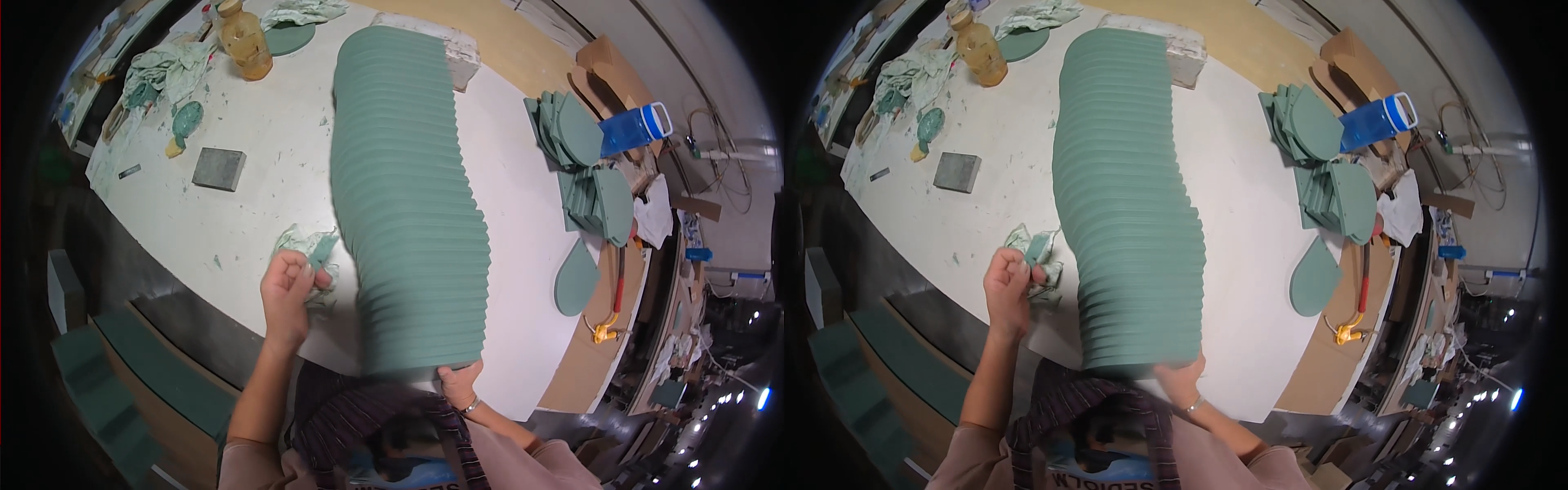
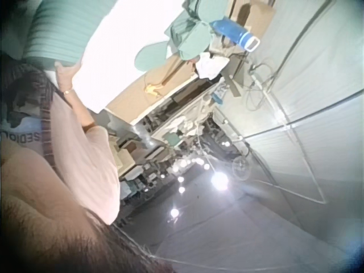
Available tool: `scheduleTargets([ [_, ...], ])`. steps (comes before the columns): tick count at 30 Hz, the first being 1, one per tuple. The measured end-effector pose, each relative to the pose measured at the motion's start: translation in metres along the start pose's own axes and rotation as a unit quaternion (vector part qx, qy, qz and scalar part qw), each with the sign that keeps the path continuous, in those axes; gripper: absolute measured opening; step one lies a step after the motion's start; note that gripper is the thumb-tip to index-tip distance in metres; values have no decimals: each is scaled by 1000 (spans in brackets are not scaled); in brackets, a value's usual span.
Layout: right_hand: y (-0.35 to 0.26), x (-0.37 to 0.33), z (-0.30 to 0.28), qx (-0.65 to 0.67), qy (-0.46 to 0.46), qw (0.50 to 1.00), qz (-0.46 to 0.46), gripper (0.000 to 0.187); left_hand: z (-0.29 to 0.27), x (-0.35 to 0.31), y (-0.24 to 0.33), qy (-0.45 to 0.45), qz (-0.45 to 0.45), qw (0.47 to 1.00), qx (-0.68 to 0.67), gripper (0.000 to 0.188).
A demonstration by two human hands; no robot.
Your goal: The person wipes green foam components with a sponge and a cloth. They then use a small hand tool to trim and separate the individual foam sections from a larger stack.
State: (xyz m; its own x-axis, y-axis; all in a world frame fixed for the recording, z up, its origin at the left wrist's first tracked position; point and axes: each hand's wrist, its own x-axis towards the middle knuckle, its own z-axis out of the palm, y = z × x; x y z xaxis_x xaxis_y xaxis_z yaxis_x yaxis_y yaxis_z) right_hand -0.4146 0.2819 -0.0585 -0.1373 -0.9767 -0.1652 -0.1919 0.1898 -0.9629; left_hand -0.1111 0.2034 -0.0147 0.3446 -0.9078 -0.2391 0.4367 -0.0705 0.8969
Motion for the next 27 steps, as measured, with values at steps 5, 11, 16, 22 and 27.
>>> scheduleTargets([
  [5,21,-6,-11,-125,5,991,-43,51,-4,44,1,6,13,994,105,3],
  [11,68,-19,-27,-178,24,983,-46,60,9,85,15,1,95,961,261,8],
  [16,70,-21,-27,-177,14,984,-35,64,7,116,16,-13,223,896,383,9],
  [22,75,-21,-29,-179,3,983,-31,68,11,128,23,-45,298,862,408,9],
  [27,85,-23,-34,-183,-5,983,-33,71,14,131,24,-54,339,832,435,9],
])
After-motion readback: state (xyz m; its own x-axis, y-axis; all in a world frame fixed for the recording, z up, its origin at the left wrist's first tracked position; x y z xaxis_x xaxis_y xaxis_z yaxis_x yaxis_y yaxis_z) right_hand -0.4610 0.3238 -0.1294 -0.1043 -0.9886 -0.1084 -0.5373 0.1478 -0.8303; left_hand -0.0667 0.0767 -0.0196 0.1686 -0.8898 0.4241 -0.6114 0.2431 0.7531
